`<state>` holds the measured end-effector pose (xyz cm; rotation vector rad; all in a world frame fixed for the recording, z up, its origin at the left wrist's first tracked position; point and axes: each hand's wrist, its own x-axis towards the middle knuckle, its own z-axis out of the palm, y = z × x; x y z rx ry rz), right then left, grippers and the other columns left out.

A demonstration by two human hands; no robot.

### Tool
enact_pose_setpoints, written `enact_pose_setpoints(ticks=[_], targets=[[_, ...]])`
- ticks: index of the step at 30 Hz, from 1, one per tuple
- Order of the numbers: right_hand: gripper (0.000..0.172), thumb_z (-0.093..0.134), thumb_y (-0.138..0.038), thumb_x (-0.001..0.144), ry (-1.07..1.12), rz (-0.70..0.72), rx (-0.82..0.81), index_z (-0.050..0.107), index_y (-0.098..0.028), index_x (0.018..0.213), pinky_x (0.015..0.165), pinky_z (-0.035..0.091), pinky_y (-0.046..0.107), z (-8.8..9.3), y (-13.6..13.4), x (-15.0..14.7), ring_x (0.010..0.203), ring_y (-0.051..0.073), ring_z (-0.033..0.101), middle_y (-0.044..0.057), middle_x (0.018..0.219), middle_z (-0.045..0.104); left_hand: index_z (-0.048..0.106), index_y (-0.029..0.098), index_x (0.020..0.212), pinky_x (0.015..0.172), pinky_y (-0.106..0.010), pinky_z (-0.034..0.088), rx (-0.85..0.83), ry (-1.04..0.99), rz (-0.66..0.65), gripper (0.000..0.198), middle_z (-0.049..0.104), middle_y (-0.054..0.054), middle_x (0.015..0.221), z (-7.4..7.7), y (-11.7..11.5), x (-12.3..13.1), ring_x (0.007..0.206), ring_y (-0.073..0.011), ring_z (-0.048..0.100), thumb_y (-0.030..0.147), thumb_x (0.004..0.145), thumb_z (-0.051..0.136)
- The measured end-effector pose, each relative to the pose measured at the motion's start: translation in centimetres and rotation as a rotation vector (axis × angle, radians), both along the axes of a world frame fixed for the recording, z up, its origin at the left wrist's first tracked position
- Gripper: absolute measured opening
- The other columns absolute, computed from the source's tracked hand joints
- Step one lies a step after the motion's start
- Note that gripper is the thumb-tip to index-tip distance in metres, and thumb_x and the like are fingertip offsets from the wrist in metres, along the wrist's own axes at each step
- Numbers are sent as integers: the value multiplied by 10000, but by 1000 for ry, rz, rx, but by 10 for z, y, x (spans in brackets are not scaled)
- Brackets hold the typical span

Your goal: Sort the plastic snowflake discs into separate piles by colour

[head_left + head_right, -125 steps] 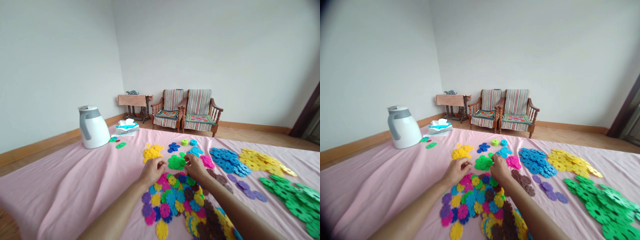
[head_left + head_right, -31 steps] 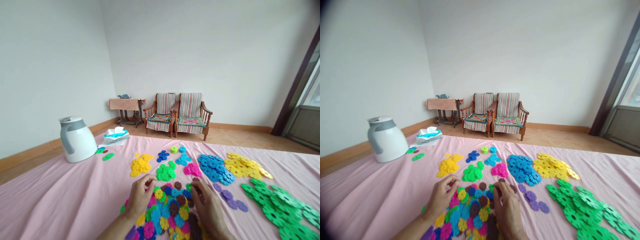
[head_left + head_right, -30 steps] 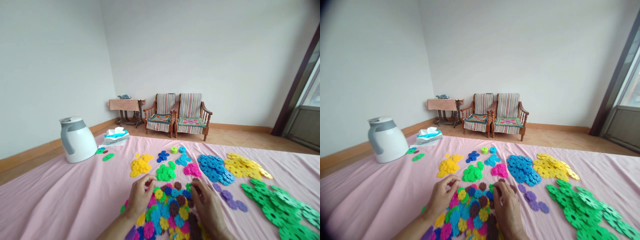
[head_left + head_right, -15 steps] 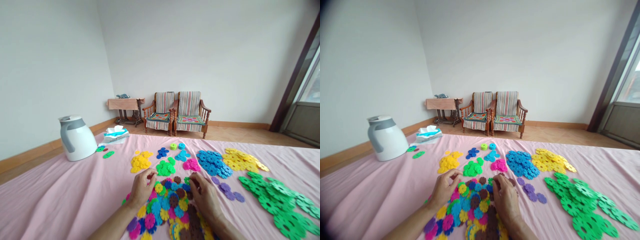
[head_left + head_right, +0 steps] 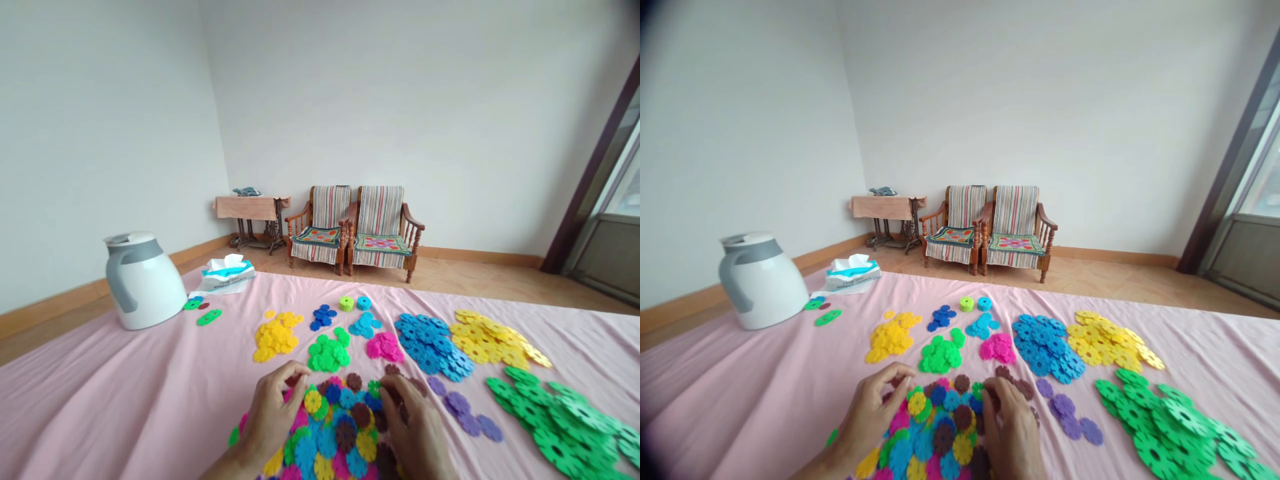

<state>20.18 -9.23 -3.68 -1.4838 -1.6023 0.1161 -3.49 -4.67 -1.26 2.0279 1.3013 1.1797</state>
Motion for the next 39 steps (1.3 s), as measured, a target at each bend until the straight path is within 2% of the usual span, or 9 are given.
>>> enact_pose_setpoints(ticks=[6,14,19,23,26,29,32,36,39], targets=[[218,447,-350,901,57,21,23,621,-225,860,659,486,263,-3,-3,-2,719,179,639,25,793,676,633,194,834,652,-208,482,-18,-8,-26,161,671,6,734,-1,-5,1,701,-145,635,285,868,504],[179,471,-320,892,68,48,-26,605,-215,836,642,452,285,9,-3,-2,706,182,597,27,789,642,640,180,869,683,-234,483,51,28,5,144,678,-12,766,-3,1,0,719,-153,632,223,847,505],[181,486,-292,885,98,124,-1,594,-210,765,640,422,291,21,-1,-9,692,180,568,14,740,610,654,178,892,705,-245,481,95,17,-86,144,665,-34,821,14,-4,16,739,-151,614,236,841,533],[144,520,-258,865,94,189,-25,597,-215,751,652,412,290,30,2,-20,693,182,577,-1,708,615,661,190,969,629,-222,468,-7,16,-226,191,654,-42,883,31,-9,40,715,-140,598,259,799,608],[146,518,-246,869,105,212,-29,605,-220,756,642,428,271,34,3,-28,689,173,594,-7,708,637,669,171,845,603,-215,449,-64,8,-244,112,645,-24,759,32,-9,51,666,-135,579,240,799,594],[127,512,-276,883,122,200,-25,623,-222,850,629,451,256,33,-1,-25,686,167,613,-2,745,664,625,160,742,580,-217,432,-61,-7,-200,133,606,-6,659,23,-5,47,625,-134,558,247,816,557],[178,481,-329,905,115,146,28,615,-215,933,639,471,255,25,-6,-7,701,171,625,22,800,679,583,163,754,590,-229,431,58,-30,-66,150,594,-5,679,11,3,29,628,-137,547,262,840,510],[227,435,-343,928,59,153,85,601,-217,840,643,488,229,12,-6,21,715,164,633,31,795,673,565,168,757,621,-245,446,187,-55,95,178,587,-2,664,0,17,8,635,-146,558,301,852,493],[238,429,-326,932,-22,186,107,606,-218,816,643,497,223,10,3,30,715,162,639,33,774,670,571,172,754,639,-248,460,227,-51,120,174,603,-5,679,1,28,7,650,-150,571,305,843,504]])
